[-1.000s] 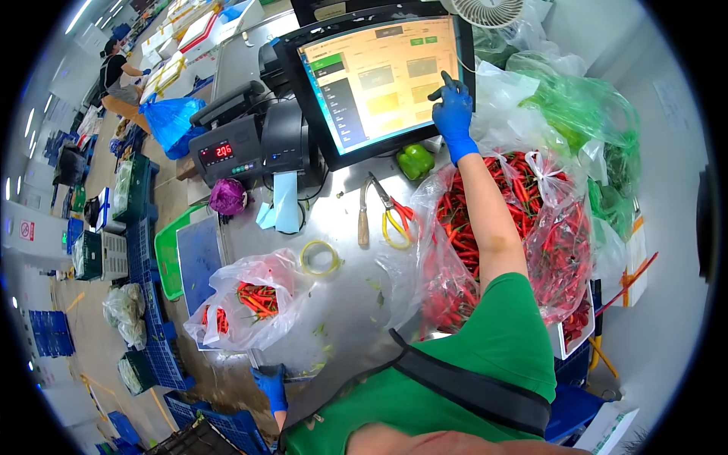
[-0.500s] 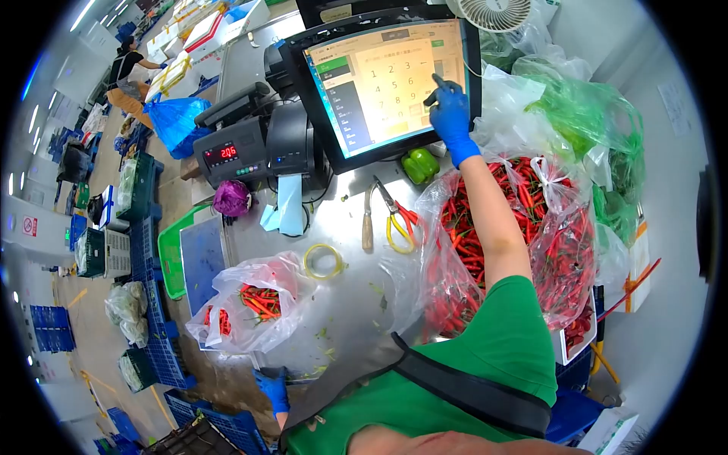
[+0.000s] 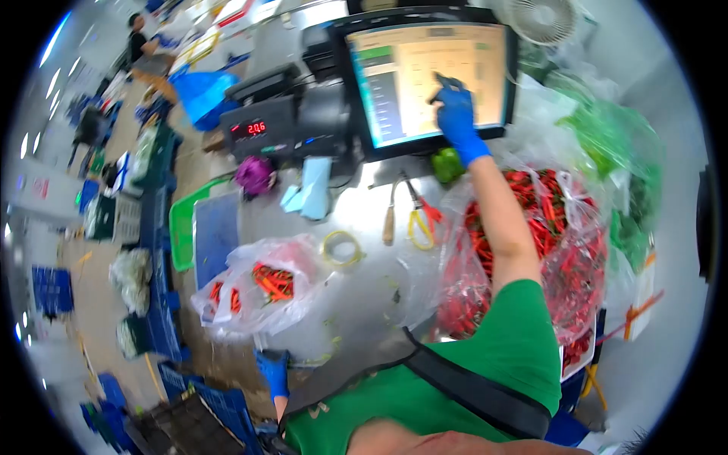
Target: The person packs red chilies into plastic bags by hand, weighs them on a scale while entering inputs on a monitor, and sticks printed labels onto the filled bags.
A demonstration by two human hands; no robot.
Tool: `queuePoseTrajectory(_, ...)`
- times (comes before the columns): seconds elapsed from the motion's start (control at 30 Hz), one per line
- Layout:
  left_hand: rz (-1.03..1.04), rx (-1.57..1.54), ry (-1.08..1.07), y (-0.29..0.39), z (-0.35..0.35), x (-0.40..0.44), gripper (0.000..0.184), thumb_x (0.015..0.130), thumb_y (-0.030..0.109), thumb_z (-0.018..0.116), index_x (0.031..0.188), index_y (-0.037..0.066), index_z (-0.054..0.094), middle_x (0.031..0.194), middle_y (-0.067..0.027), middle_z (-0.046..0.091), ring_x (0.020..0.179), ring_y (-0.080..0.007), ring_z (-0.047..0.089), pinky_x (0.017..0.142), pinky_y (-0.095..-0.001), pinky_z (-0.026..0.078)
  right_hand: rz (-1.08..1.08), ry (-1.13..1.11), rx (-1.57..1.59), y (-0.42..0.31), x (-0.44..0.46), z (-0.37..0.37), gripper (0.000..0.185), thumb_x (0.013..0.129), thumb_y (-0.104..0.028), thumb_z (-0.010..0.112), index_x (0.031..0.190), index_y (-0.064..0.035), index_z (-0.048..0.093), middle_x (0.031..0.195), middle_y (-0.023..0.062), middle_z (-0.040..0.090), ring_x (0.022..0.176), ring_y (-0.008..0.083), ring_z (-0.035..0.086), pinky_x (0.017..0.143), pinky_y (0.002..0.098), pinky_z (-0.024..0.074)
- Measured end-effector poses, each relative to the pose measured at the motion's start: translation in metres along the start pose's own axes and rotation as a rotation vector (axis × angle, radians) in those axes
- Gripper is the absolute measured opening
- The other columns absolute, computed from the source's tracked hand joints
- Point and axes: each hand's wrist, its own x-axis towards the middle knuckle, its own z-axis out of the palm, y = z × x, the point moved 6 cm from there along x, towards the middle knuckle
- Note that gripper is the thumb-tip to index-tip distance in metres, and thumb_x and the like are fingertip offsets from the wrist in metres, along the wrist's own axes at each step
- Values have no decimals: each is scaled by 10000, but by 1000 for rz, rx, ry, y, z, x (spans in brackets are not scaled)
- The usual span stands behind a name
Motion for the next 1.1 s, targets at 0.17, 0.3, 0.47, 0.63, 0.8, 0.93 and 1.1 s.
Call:
queuePoseTrajectory(0.17,-59,-45,15,-9,-1,-3,1012,593,392,755,1340,1,196,1258,-287,351,1147,-419,362,946,-476,317,86,-146,-80,2,-49,-9,138,582,9,558,682,-86,568,1181,95,538,994,315,498,807,399,397)
queuePoseTrajectory(0.3,-30,-33,-20,-12,1,4,991,599,412,751,1327,-6,224,1232,-297,372,1123,-422,385,933,-473,331,161,-199,-202,38,-92,-5,134,556,-19,582,666,-89,553,1199,110,518,1019,311,482,806,408,390)
queuePoseTrajectory(0.47,21,-89,-42,3,-10,4,884,645,384,729,1294,-28,292,1211,-286,414,1098,-406,425,914,-442,358,199,-224,-259,42,-85,-10,131,547,-59,592,672,-76,555,1136,132,545,1004,315,485,796,427,395)
queuePoseTrajectory(0.63,108,-389,-90,-48,11,18,754,706,324,687,1266,-46,345,1210,-260,450,1089,-368,463,912,-403,369,214,-359,-266,62,-87,6,182,583,-73,602,748,-1,578,1011,211,574,856,369,537,745,433,443)
queuePoseTrajectory(0.8,83,-227,-93,-10,-28,12,765,641,440,700,1196,-13,433,1061,-231,537,986,-376,506,852,-430,412,406,-758,666,-78,-109,-20,233,756,-21,518,957,-43,634,749,61,616,646,142,584,562,234,446)
queuePoseTrajectory(0.93,106,-289,-164,-18,-35,22,694,696,556,587,1106,0,514,1030,-213,553,949,-357,533,818,-423,429,484,-1504,936,-355,-142,-71,183,810,-58,525,947,-34,645,732,31,606,621,67,532,538,197,424)
queuePoseTrajectory(1.1,50,-536,-168,-59,-36,60,629,717,529,597,1110,42,533,926,-155,582,890,-297,557,760,-381,447,59,-1566,1137,-573,-215,15,312,806,-142,606,1088,-17,558,936,78,597,816,146,547,733,280,448)
